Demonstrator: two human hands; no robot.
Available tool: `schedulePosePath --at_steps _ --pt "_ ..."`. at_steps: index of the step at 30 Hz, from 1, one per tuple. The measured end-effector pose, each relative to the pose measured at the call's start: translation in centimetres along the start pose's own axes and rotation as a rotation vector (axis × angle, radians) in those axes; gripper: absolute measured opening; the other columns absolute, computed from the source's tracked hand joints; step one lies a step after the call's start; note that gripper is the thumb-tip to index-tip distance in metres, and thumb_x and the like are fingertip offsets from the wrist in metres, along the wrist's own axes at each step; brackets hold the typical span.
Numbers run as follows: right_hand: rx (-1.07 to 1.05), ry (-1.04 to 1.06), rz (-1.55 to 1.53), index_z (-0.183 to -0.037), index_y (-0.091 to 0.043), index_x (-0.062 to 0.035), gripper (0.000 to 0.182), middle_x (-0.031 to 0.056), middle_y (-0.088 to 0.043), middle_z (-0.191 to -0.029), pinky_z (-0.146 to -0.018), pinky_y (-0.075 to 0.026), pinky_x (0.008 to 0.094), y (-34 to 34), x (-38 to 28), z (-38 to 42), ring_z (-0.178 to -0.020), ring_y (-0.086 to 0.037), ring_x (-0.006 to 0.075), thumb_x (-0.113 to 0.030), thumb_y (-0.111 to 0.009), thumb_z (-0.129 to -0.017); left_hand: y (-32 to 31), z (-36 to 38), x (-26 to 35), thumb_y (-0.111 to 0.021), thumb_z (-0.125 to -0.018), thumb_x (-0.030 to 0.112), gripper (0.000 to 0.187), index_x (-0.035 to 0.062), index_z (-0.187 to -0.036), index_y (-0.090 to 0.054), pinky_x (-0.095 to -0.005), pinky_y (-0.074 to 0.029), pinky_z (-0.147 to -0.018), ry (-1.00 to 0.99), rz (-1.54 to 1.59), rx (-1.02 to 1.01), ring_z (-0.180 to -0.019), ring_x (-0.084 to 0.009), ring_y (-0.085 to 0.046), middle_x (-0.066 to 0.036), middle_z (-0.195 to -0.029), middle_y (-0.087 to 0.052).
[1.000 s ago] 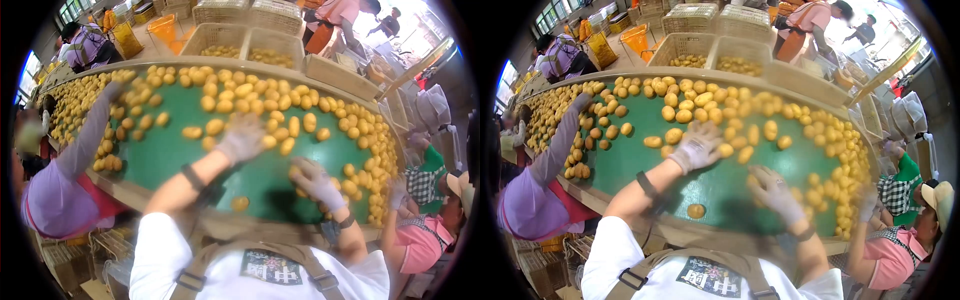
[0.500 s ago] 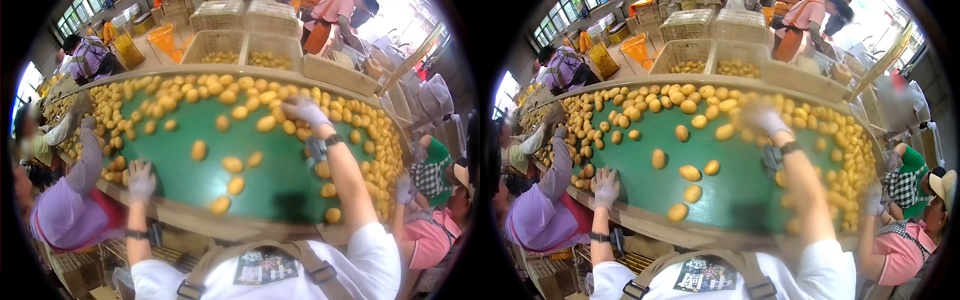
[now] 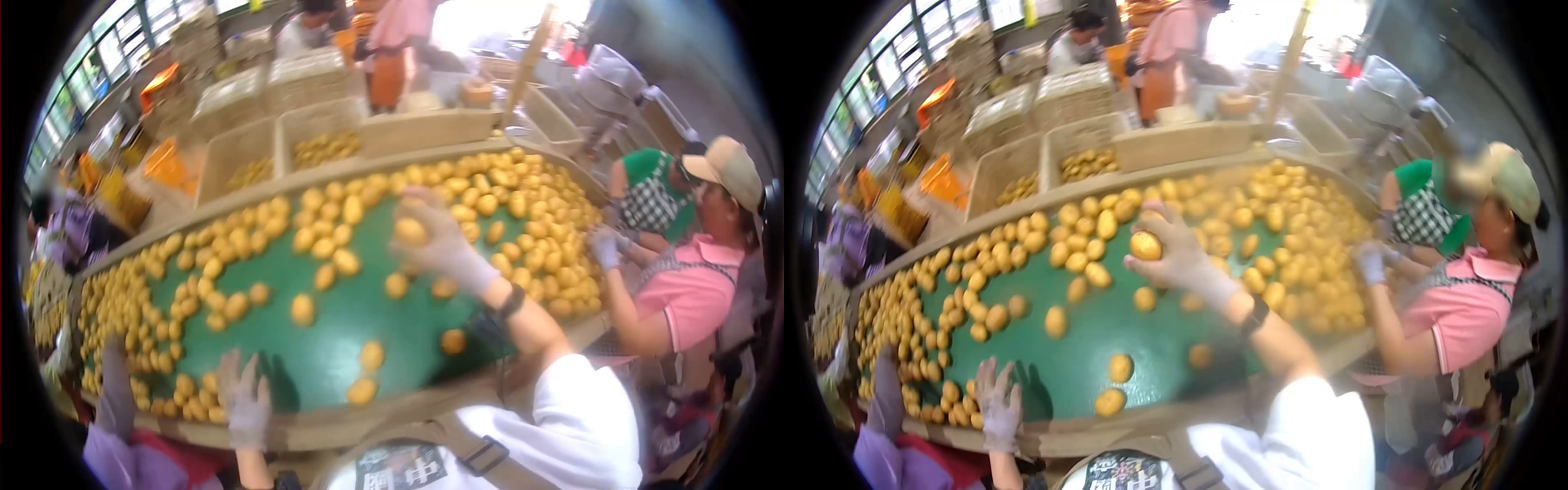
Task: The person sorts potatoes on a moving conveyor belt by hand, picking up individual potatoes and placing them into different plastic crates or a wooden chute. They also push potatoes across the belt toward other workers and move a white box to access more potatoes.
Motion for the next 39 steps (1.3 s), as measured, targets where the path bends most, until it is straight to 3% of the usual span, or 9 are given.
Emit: schedulePosePath --at_steps 4,8,14,17,22,25,29,34,39 --pt "0.549 0.384 0.304 -0.119 -0.067 -0.0049 0.049 0.0221 -0.064 -0.121 -0.098 -0.050 0.0444 17.8 -7.3 -0.2 -0.119 -0.059 0.0351 -0.038 -0.076 -0.084 -0.9 -2.0 0.6 -0.067 -0.087 0.013 0.046 0.0105 -0.132 -0.065 -0.0533 -0.032 -0.118 -0.025 -0.116 -0.054 -0.144 -0.0439 -0.037 -0.019 -0.151 -0.048" --pt "0.766 -0.047 0.590 -0.123 -0.065 -0.0047 0.048 0.0215 -0.066 -0.121 -0.098 -0.050 0.0431 28.2 7.9 -3.6 -0.116 -0.062 0.0328 -0.037 -0.072 -0.089 -1.1 -3.0 4.0 -0.067 -0.086 0.014 0.046 0.0106 -0.132 -0.064 -0.0548 -0.031 -0.118 -0.092 -0.048 -0.085 -0.145 -0.0435 -0.036 -0.019 -0.152 -0.047" --pt "0.165 -0.240 0.511 -0.129 -0.062 -0.0045 0.047 0.0207 -0.068 -0.119 -0.098 -0.050 0.0411 16.6 22.7 -0.4 -0.110 -0.066 0.0293 -0.036 -0.067 -0.095 -2.2 -2.0 5.7 -0.068 -0.085 0.014 0.047 0.0102 -0.132 -0.065 -0.0565 -0.029 -0.118 -0.090 0.011 -0.087 -0.143 -0.0464 -0.037 -0.020 -0.150 -0.048" --pt "-0.503 -0.545 0.796 -0.144 -0.055 -0.0070 0.065 0.0227 -0.050 -0.150 -0.117 -0.035 0.0472 2.8 15.1 3.8 -0.141 -0.043 0.0393 -0.050 -0.064 -0.095 -2.0 -1.0 5.2 -0.069 -0.085 0.015 0.047 0.0101 -0.131 -0.065 -0.0567 -0.030 -0.117 -0.083 0.043 -0.099 -0.143 -0.0466 -0.037 -0.020 -0.150 -0.048" --pt "-0.841 -0.419 -0.291 -0.145 -0.056 -0.0114 0.073 0.0195 -0.059 -0.143 -0.114 -0.040 0.0483 -7.0 6.4 4.7 -0.132 -0.055 0.0388 -0.065 -0.051 -0.097 -1.3 0.5 2.8 -0.069 -0.084 0.017 0.046 0.0106 -0.130 -0.065 -0.0575 -0.030 -0.117 -0.031 -0.016 -0.065 -0.140 -0.0473 -0.039 -0.021 -0.148 -0.049" --pt "-0.434 -0.193 -0.079 -0.144 -0.055 -0.0059 0.062 0.0200 -0.063 -0.135 -0.105 -0.050 0.0452 -3.9 11.7 2.3 -0.122 -0.062 0.0334 -0.050 -0.052 -0.101 0.4 1.0 2.6 -0.069 -0.085 0.019 0.048 0.0134 -0.132 -0.066 -0.0566 -0.031 -0.117 0.006 -0.028 -0.036 -0.142 -0.0445 -0.039 -0.017 -0.147 -0.051" --pt "0.039 -0.664 0.427 -0.150 -0.045 0.0017 0.060 0.0235 -0.048 -0.151 -0.117 -0.037 0.0427 16.4 27.3 6.0 -0.138 -0.046 0.0363 -0.037 -0.050 -0.104 1.0 1.6 3.1 -0.070 -0.084 0.017 0.045 0.0137 -0.129 -0.067 -0.0562 -0.033 -0.116 0.035 0.025 0.004 -0.137 -0.0427 -0.046 -0.016 -0.140 -0.056" --pt "0.068 -0.763 -0.088 -0.127 -0.059 -0.0032 0.043 0.0185 -0.067 -0.113 -0.085 -0.060 0.0461 10.5 27.4 5.8 -0.104 -0.069 0.0293 -0.036 -0.059 -0.100 -0.3 -2.2 10.1 -0.072 -0.082 0.016 0.041 0.0125 -0.123 -0.067 -0.0553 -0.039 -0.112 -0.258 0.236 -0.042 -0.128 -0.0429 -0.053 -0.015 -0.132 -0.061" --pt "0.050 -0.876 0.004 -0.149 -0.040 0.0023 0.064 0.0207 -0.056 -0.142 -0.105 -0.048 0.0398 6.1 30.7 6.3 -0.126 -0.057 0.0286 -0.022 -0.069 -0.097 -2.9 -3.4 17.3 -0.073 -0.082 0.028 0.049 0.0129 -0.127 -0.065 -0.0558 -0.040 -0.109 -0.640 0.295 -0.084 -0.126 -0.0389 -0.054 -0.015 -0.130 -0.060"
Point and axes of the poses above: each hand's wrist, its own z-axis away from the middle knuckle, its own y-axis out of the back of the hand, x = y × z, the point moved 10 cm from there along -z, towards the middle knuckle
